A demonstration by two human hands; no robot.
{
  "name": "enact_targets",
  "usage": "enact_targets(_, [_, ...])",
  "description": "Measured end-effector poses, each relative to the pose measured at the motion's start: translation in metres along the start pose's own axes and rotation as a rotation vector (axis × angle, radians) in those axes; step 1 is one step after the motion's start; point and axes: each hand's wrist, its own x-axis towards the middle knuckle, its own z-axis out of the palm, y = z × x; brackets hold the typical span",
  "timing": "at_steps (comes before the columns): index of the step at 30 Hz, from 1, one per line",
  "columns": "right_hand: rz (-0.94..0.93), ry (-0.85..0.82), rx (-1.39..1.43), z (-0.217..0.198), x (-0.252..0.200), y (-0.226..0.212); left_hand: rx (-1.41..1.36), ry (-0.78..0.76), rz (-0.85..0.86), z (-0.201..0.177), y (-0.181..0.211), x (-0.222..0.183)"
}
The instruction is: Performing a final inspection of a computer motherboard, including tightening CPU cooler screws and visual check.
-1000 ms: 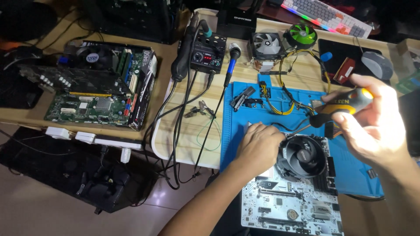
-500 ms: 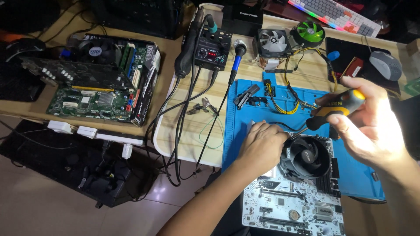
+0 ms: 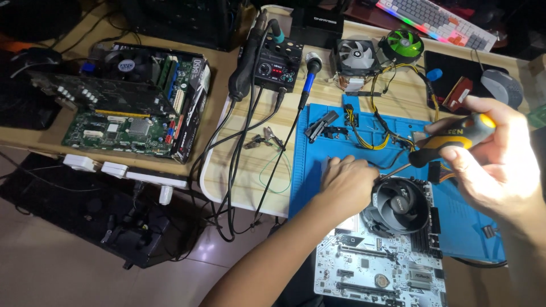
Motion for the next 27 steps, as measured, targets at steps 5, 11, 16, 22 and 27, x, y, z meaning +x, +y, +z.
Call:
enact_targets(5, [-0.070,0.009,-0.058,-0.004,-0.002,0.005,0.012,-0.150,-0.066,-0.008,-0.001,0.022])
enact_targets(11, [-0.092,-0.032,-0.044,-0.006,-0.006,0.020,0.057,-0.164,-0.147,0.002,-0.003,0.029])
enact_targets(16, [-0.075,-0.046,-0.044,-0.004,-0.007,0.028,-0.063,-0.075,-0.143,-0.011,0.000,0.009])
enact_targets(22, [-0.066,-0.038,-0.025,0.001,-0.009,0.031,-0.037,-0.055,-0.056,-0.012,-0.001,0.008])
enact_targets(27, [-0.071,-0.026,-0.036,0.002,-0.009,0.024,-0.034,-0.089,-0.102,-0.022,0.004,0.003])
